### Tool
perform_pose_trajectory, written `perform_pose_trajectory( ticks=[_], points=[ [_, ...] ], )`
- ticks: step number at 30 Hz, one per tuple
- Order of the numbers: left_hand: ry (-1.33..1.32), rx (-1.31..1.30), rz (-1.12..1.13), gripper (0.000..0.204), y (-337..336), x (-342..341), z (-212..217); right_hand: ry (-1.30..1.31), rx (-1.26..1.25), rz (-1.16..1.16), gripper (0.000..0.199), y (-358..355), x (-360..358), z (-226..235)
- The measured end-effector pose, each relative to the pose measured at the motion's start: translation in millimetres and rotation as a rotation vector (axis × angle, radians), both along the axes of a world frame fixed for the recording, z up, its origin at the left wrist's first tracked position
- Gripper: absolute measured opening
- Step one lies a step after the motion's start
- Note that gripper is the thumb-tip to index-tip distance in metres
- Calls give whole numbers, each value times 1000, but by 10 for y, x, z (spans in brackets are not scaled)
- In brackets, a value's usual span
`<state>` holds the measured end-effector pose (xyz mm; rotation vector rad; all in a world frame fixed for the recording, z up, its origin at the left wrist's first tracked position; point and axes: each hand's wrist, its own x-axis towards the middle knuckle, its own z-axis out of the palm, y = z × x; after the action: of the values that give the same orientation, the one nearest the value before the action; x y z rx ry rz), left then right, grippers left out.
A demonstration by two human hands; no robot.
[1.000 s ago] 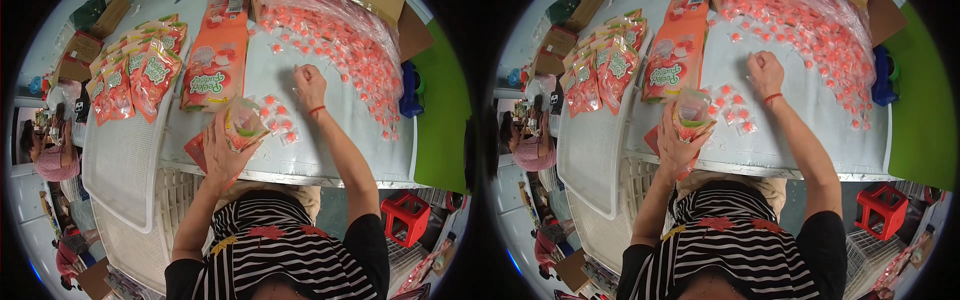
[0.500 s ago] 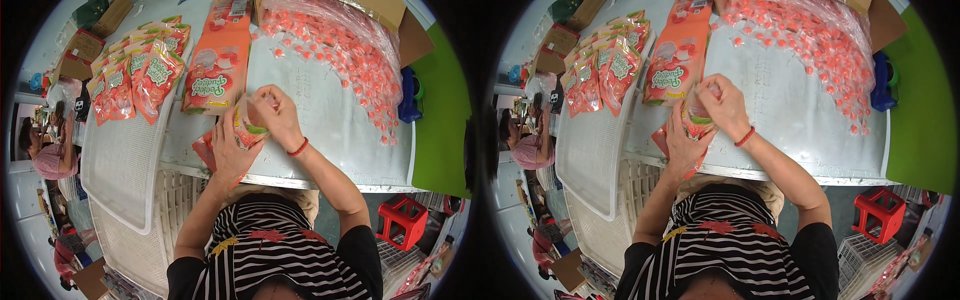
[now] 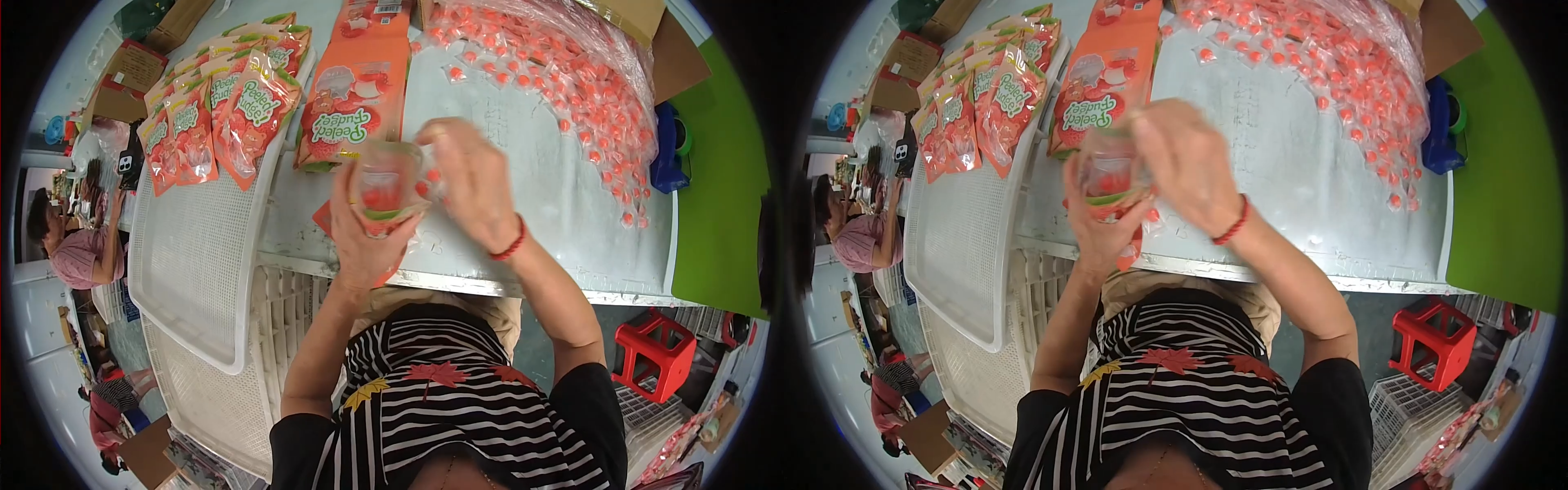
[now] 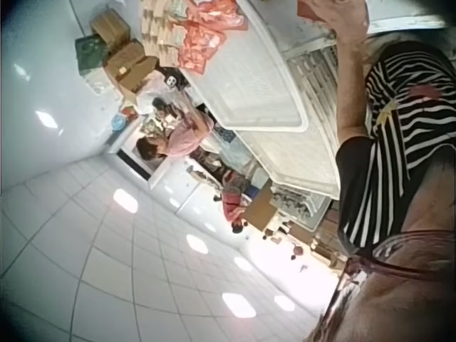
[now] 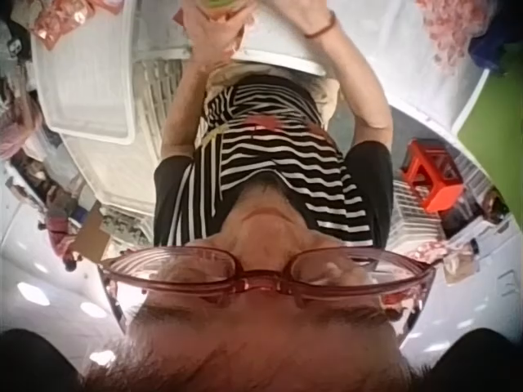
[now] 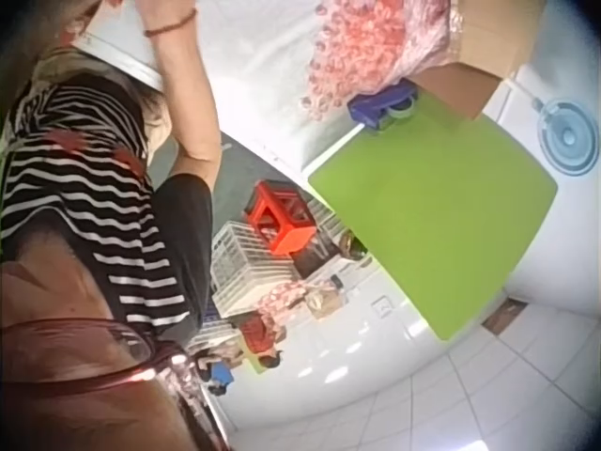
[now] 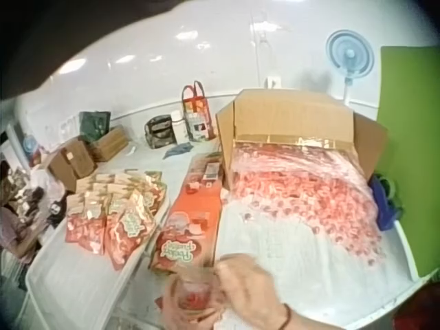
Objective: Manually filling branded plastic bags with small individual candies from a large pile on a workbench.
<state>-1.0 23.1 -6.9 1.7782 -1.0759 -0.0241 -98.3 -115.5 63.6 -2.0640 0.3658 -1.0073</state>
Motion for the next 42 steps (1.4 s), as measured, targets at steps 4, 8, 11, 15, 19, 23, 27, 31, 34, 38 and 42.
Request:
perform_pose_trajectory(
  ticks=[4,8,11,15,19,23,27,31,34,38,42],
  points=[
    [192,-183,111,100,268,204,-4,244,-399,-297,50,-40,-258,-534],
    [5,-201,230,74,484,311,-22,575,-406,-269,68,331,-248,-1033],
    [26,-200,200,76,543,285,-27,646,-420,-311,70,290,-194,-1132],
    [95,-112,164,99,545,200,-22,640,-364,-258,75,165,-278,-1164],
    [-291,70,102,99,518,233,71,687,-445,-328,79,187,-484,-1049],
    [-352,253,79,95,534,290,29,603,-296,-332,83,113,-537,-1122],
    [-358,194,115,91,477,312,27,573,-367,-294,73,152,-176,-1090],
    [-342,211,80,95,444,285,70,559,-440,-220,55,124,-60,-1175],
    [-351,181,63,97,415,271,81,372,-482,-213,33,103,-72,-1203],
    [-373,127,25,101,256,239,124,378,-476,-211,20,-32,-78,-1203],
    [-359,272,14,100,164,229,68,380,-359,-278,23,-211,-68,-1181]
  ],
)
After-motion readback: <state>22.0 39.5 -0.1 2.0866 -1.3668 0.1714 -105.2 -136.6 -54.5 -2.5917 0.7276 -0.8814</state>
